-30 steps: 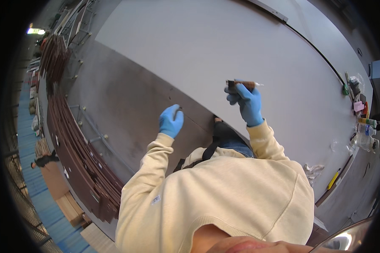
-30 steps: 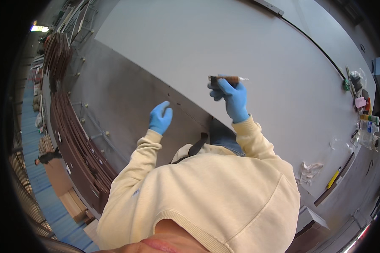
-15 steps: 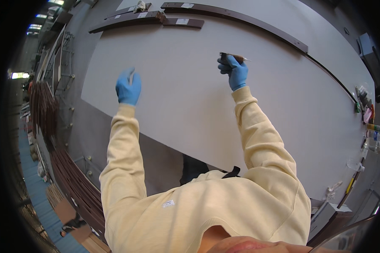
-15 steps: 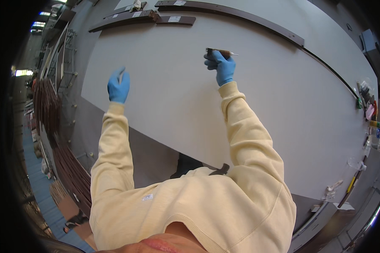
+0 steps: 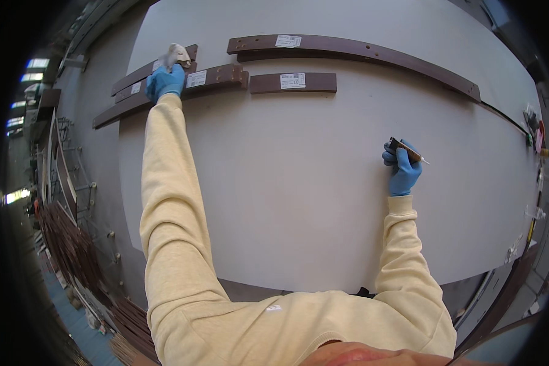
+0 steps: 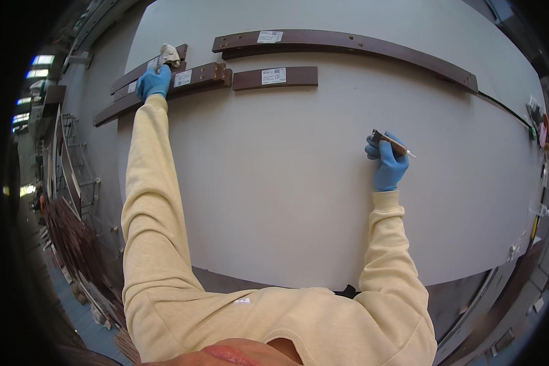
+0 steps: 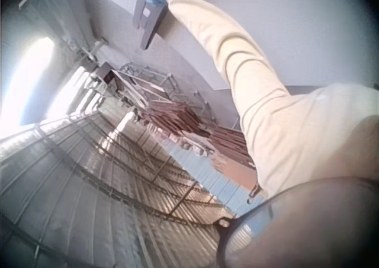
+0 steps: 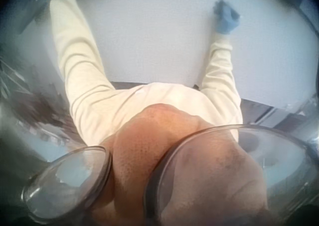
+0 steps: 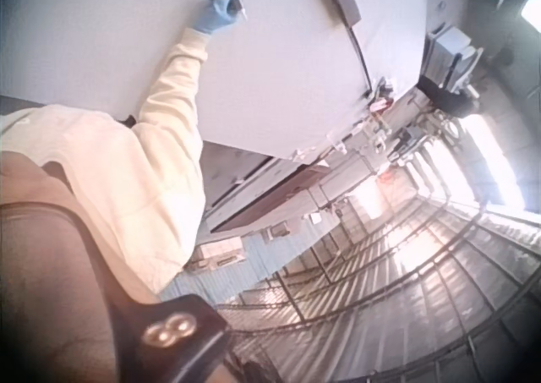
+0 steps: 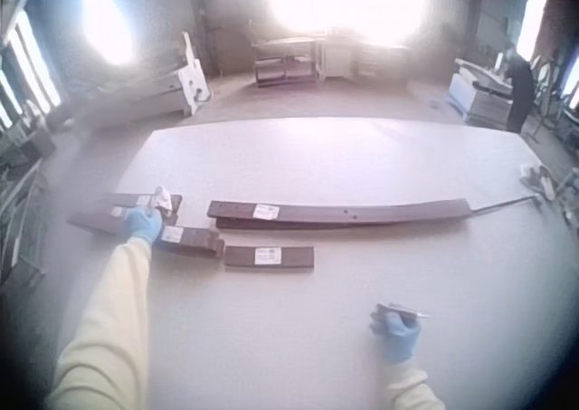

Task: The person applies glue from a tube to the edges and grooves of several wooden panels and strips in a workshop. They handle each piece individually, apply the adhesive, and place the pieces back on the work surface or stack.

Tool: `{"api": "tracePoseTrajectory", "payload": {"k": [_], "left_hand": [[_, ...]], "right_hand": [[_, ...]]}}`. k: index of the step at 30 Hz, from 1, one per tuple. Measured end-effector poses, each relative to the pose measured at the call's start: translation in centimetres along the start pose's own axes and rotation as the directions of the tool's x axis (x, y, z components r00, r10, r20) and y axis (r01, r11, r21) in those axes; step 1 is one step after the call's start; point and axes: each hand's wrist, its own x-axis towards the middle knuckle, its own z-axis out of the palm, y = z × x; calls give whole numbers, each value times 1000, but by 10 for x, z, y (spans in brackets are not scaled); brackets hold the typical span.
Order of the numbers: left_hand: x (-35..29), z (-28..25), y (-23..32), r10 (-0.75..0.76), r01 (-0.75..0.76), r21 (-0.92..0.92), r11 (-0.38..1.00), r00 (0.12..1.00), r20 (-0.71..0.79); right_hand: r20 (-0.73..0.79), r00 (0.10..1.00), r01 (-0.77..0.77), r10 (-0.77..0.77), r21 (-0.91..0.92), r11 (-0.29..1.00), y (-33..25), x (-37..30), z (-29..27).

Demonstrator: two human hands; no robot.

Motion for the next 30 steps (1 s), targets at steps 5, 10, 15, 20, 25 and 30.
{"api": "tracePoseTrajectory", "payload": {"k": [5,10,15,20,25,30], "left_hand": [[71,30,-10,-26,20,58,998,994,105],[92,53,13,-81,62,88,994,972,220],[96,63,26,-89,61,110,992,957,276],[111,65,16,-77,67,51,996,970,230],[97,47,26,-63,66,-124,990,998,31],[88,2,44,69,-97,-363,927,994,-90]], "right_hand": [[-60,998,-16,13,-51,999,4,1,9],[-106,994,5,-12,-60,998,3,-2,8],[-137,990,5,-18,-95,995,-1,-4,5],[-137,991,-8,-6,-100,995,3,-3,5],[-159,987,-4,-21,-156,988,-1,-2,11],[-177,984,-11,-26,-207,978,-3,-2,19]]}}
